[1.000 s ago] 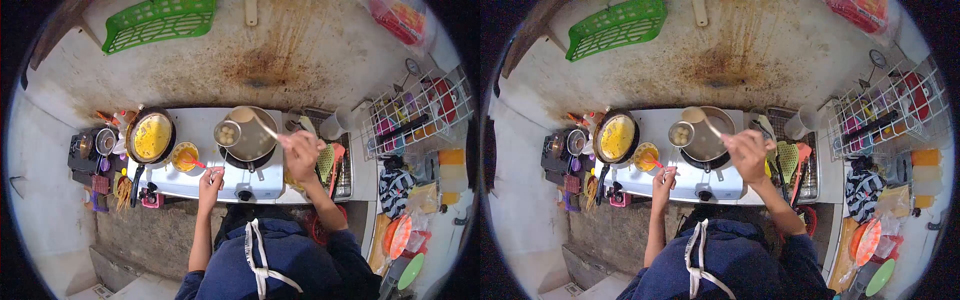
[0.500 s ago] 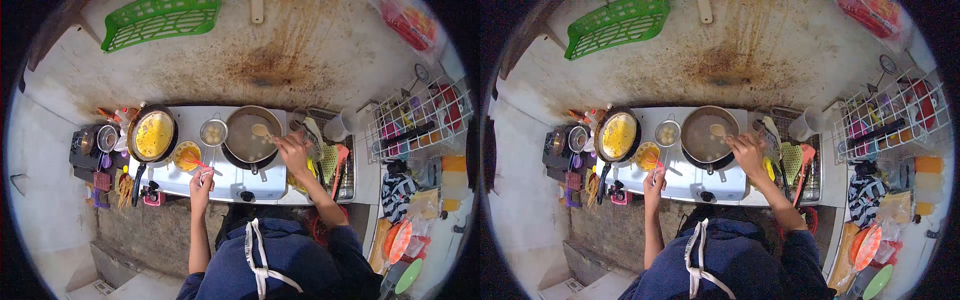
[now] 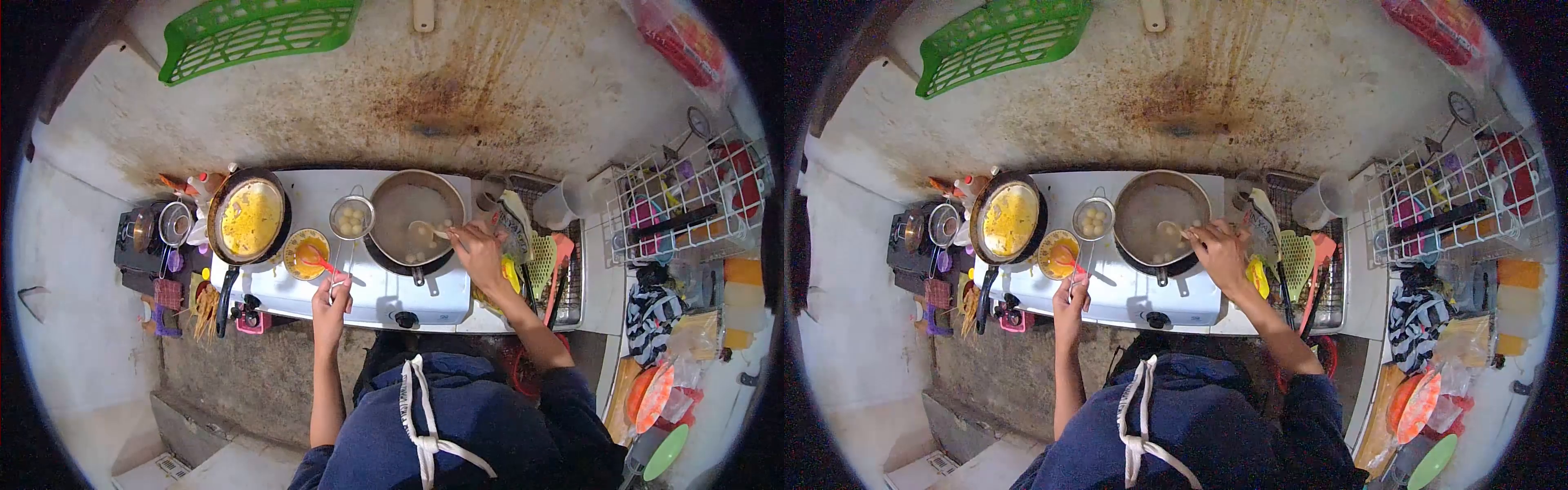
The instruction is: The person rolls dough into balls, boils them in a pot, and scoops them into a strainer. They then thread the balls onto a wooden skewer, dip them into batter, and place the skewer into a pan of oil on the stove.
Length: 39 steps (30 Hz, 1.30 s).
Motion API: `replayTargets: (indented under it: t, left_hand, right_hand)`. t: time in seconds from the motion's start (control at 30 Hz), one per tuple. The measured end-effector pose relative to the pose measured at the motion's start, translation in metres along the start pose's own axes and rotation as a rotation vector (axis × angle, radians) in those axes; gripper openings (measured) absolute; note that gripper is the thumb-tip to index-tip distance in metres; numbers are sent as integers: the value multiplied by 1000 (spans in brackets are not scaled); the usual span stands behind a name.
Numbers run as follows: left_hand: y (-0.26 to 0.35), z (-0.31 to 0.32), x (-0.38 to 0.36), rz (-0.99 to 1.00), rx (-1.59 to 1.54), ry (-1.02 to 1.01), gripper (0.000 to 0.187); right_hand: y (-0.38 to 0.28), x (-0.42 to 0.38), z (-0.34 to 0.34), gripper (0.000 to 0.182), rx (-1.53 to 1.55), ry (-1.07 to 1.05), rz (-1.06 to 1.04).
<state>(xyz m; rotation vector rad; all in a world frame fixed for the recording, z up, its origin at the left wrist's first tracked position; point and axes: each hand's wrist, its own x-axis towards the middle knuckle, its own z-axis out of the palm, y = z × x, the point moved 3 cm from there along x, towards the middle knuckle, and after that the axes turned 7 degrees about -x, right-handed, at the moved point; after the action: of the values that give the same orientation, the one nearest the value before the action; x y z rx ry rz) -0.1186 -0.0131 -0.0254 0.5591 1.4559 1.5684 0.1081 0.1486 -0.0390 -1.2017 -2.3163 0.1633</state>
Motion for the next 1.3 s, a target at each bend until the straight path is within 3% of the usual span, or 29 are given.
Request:
replayTargets:
  t: [0.1, 0.3, 0.4, 1.3]
  left_hand:
    - [-2, -1, 1, -12, -17, 4, 16]
    - [-5, -3, 2, -5, -50, -7, 15]
    - [-3, -3, 0, -12, -37, -1, 15]
    - [3, -7, -12, -14, -15, 31, 20]
  right_hand:
    - [-4, -3, 0, 14, 126, 19, 31]
    - [-29, -7, -13, 14, 4, -17, -23]
    - [-35, -9, -14, 14, 101, -20, -29]
    - [-63, -54, -57, 16, 8, 134, -413]
